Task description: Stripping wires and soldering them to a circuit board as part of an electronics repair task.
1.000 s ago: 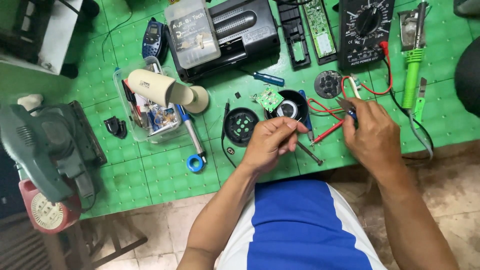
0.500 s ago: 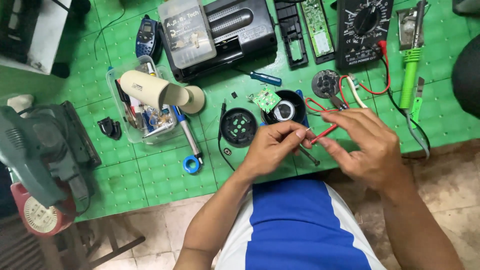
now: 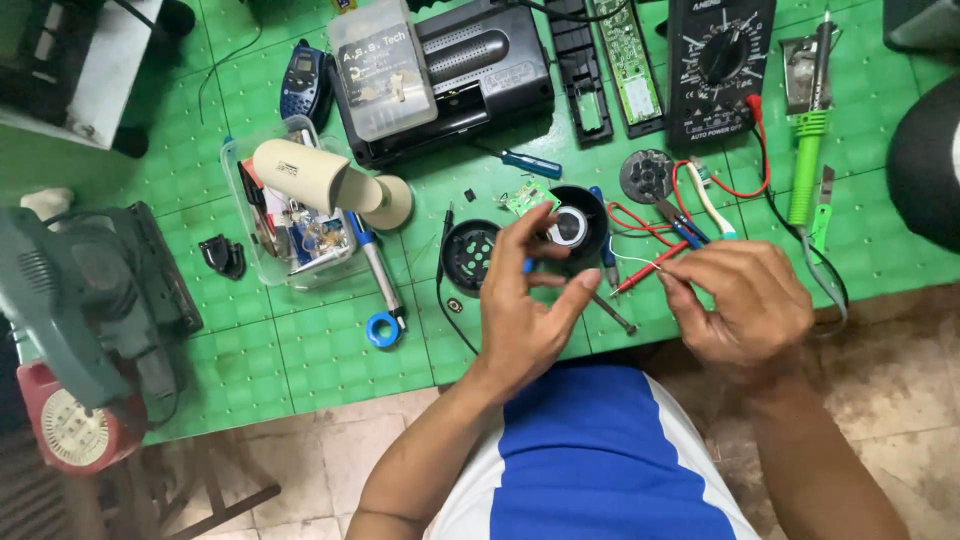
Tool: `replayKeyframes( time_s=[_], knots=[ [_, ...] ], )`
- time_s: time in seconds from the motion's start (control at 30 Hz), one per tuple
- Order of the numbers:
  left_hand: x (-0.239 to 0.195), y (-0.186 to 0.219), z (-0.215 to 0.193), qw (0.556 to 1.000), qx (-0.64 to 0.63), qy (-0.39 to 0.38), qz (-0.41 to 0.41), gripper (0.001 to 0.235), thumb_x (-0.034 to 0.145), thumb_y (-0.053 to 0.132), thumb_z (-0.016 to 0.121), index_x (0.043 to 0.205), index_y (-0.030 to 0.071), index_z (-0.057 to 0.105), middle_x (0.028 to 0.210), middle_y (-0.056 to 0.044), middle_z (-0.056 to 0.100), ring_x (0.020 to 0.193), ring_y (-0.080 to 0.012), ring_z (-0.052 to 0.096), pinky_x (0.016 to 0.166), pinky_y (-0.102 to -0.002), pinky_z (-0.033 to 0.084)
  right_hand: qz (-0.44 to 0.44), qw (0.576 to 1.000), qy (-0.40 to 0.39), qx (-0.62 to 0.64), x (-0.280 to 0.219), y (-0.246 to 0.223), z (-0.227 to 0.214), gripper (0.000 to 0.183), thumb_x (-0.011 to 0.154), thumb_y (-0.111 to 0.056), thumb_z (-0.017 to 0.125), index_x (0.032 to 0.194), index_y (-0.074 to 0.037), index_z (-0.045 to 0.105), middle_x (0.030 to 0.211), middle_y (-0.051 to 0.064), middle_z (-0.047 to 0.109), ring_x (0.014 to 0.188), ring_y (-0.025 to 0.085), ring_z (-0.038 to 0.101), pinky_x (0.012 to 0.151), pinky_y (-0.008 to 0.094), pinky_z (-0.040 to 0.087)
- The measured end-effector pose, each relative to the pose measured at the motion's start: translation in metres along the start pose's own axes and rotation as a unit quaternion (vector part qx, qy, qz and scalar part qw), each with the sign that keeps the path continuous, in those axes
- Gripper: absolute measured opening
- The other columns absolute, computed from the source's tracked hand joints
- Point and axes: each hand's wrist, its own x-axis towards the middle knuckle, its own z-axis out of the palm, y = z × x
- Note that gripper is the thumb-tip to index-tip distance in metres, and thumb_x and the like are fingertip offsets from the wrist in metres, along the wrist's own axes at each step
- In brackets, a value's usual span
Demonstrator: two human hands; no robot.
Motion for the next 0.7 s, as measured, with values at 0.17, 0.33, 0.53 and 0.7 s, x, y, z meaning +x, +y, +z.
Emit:
replayKeyframes(
  time_s=[0.17, 0.33, 0.53, 0.7],
  knots=[
    [-0.006, -0.013, 0.011, 0.953, -0.205, -0.066, -0.214, 0.032, 0.095, 0.026, 0.068, 0.12, 0.005, 0.065, 0.101, -0.011, 0.072, 0.081, -0.0131, 0.066, 0.065, -0.025, 0.056, -0.095, 0.986, 0.033, -0.131, -0.017, 0.005, -0.003, 0.009, 0.101, -0.011, 0.081, 0.098, -0.008, 0.073, 0.094, 0.009, 0.075, 0.082, 0.029, 0.071, 0.073, 0.038, 0.05],
    [0.005, -0.021, 0.021, 0.924, -0.268, -0.11, -0.25, 0.033, 0.097, 0.025, 0.068, 0.118, 0.001, 0.072, 0.102, -0.014, 0.079, 0.086, -0.018, 0.075, 0.077, -0.03, 0.061, -0.135, 0.977, 0.038, -0.163, -0.018, -0.003, -0.005, 0.006, 0.1, -0.011, 0.081, 0.101, -0.01, 0.075, 0.096, 0.004, 0.075, 0.085, 0.024, 0.07, 0.078, 0.038, 0.051],
    [0.01, -0.025, 0.024, 0.918, -0.289, -0.1, -0.25, 0.022, 0.09, 0.017, 0.077, 0.103, 0.0, 0.075, 0.085, -0.016, 0.078, 0.08, -0.0194, 0.076, 0.072, -0.025, 0.058, -0.135, 0.98, 0.027, -0.145, -0.019, -0.002, -0.005, 0.006, 0.1, -0.01, 0.079, 0.105, -0.011, 0.076, 0.097, 0.003, 0.075, 0.086, 0.023, 0.07, 0.078, 0.036, 0.048],
    [0.012, -0.029, 0.027, 0.916, -0.301, -0.089, -0.249, 0.018, 0.091, 0.016, 0.076, 0.1, 0.0, 0.074, 0.084, -0.014, 0.077, 0.08, -0.021, 0.077, 0.074, -0.023, 0.056, -0.124, 0.983, 0.035, -0.131, -0.022, 0.004, 0.003, 0.001, 0.1, -0.012, 0.075, 0.1, -0.011, 0.076, 0.093, 0.002, 0.075, 0.08, 0.023, 0.07, 0.076, 0.035, 0.046]
  ],
)
